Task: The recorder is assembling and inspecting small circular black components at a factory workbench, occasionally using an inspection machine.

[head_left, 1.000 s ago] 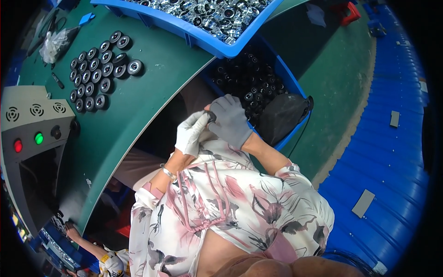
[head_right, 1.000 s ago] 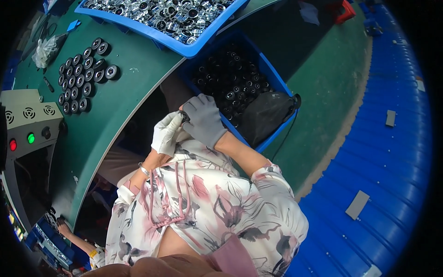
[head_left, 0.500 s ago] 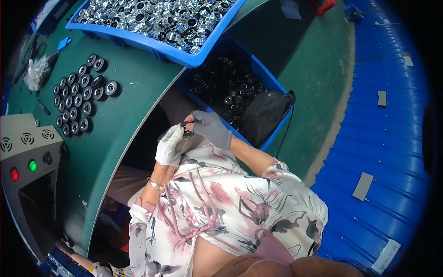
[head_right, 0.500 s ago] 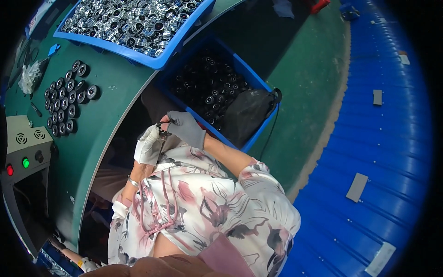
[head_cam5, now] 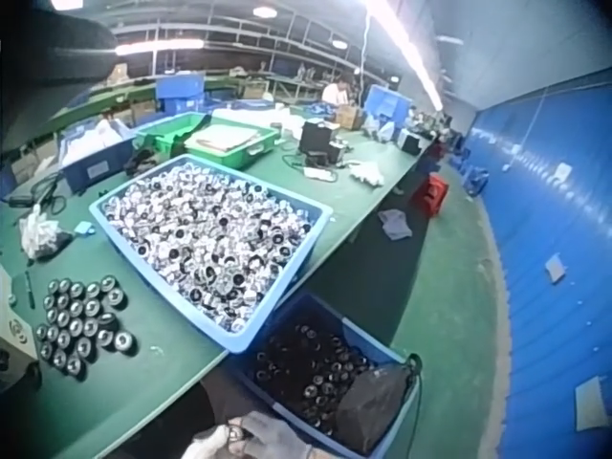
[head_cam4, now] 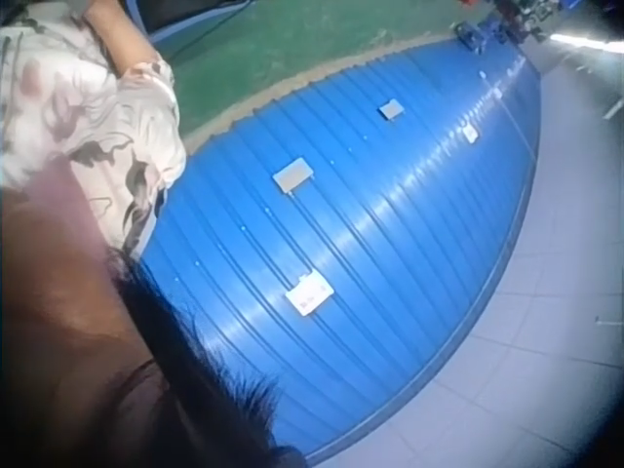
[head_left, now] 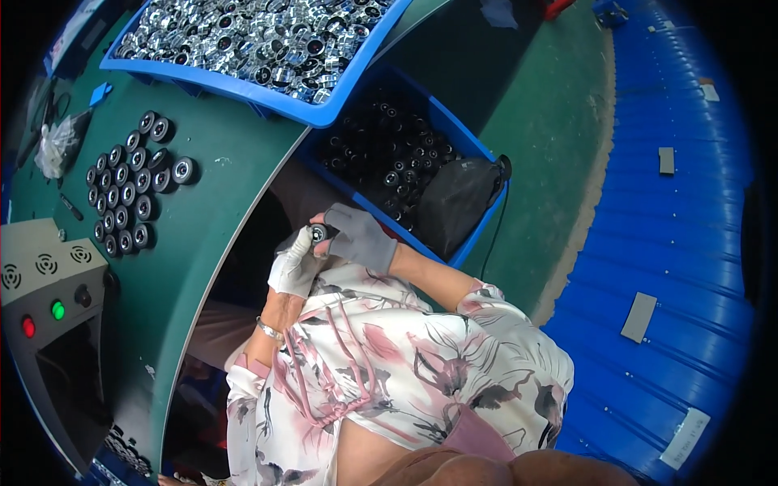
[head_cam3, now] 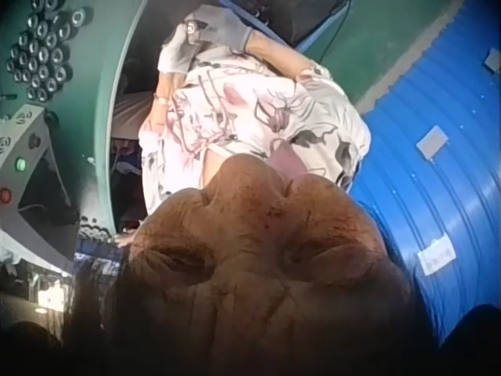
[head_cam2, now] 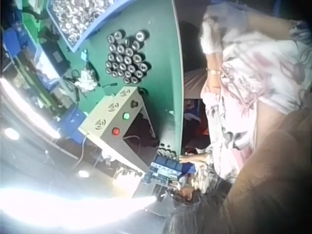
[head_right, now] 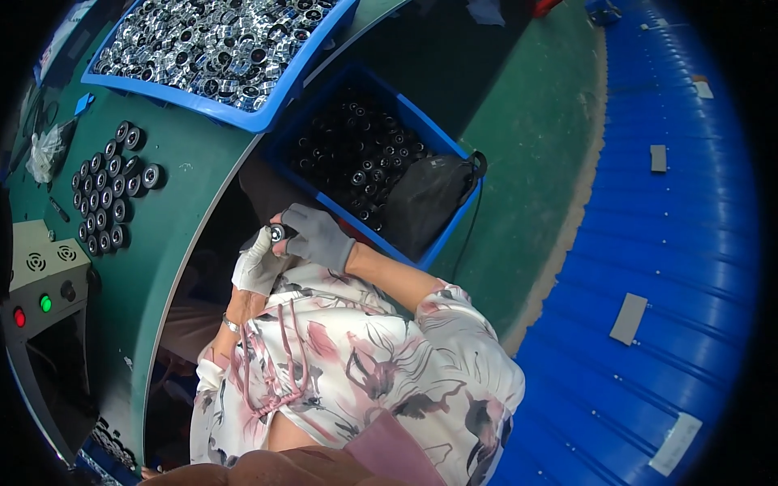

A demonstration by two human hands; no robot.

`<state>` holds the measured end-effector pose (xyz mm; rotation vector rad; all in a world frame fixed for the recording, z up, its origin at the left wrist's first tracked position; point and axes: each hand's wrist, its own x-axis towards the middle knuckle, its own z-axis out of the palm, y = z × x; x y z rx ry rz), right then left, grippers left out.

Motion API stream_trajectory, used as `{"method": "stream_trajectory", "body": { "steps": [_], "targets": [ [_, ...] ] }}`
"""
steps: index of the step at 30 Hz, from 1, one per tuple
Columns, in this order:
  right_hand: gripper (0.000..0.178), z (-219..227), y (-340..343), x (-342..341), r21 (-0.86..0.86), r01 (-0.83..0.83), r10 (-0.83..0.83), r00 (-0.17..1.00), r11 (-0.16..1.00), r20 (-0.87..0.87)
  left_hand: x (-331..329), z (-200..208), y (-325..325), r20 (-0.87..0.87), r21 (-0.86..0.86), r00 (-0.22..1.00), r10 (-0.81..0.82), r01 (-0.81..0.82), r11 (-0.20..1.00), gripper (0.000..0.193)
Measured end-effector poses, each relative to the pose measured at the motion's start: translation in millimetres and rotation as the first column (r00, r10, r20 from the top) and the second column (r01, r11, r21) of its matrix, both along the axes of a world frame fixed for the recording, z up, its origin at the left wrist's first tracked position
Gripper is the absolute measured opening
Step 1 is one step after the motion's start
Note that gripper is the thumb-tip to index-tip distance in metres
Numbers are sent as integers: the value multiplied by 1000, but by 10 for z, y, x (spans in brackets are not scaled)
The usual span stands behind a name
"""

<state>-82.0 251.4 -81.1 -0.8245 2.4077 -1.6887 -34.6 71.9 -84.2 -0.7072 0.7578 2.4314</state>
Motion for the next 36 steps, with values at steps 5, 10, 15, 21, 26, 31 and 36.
{"method": "stream_trajectory", "body": {
  "steps": [5,10,15,21,26,31,36],
  "targets": [
    [34,-23,20,-98,158,-59,133,843,986,-520,-52,22,59,-9,134,1000,30,-29,991,35],
    [32,-93,69,-24,69,89,-96,989,994,109,-38,-267,-16,93,210,996,2,-21,977,33],
    [34,-262,439,-288,238,486,-502,865,841,9,14,-200,31,69,-276,997,18,2,961,27],
    [34,-675,1370,-870,746,536,-605,763,396,-227,-93,-254,-14,360,-22,915,180,-185,983,32],
    [34,-702,1455,-1222,851,386,-626,774,355,-91,-17,-483,-25,166,-69,977,131,-121,990,30],
    [32,-749,1429,-1256,862,400,-622,771,310,-134,-25,-472,-52,207,-56,963,173,-165,985,37],
    [28,-758,1584,-1201,769,458,-671,740,446,-52,47,-572,-78,1,-197,999,37,-36,980,38]
  ]
}}
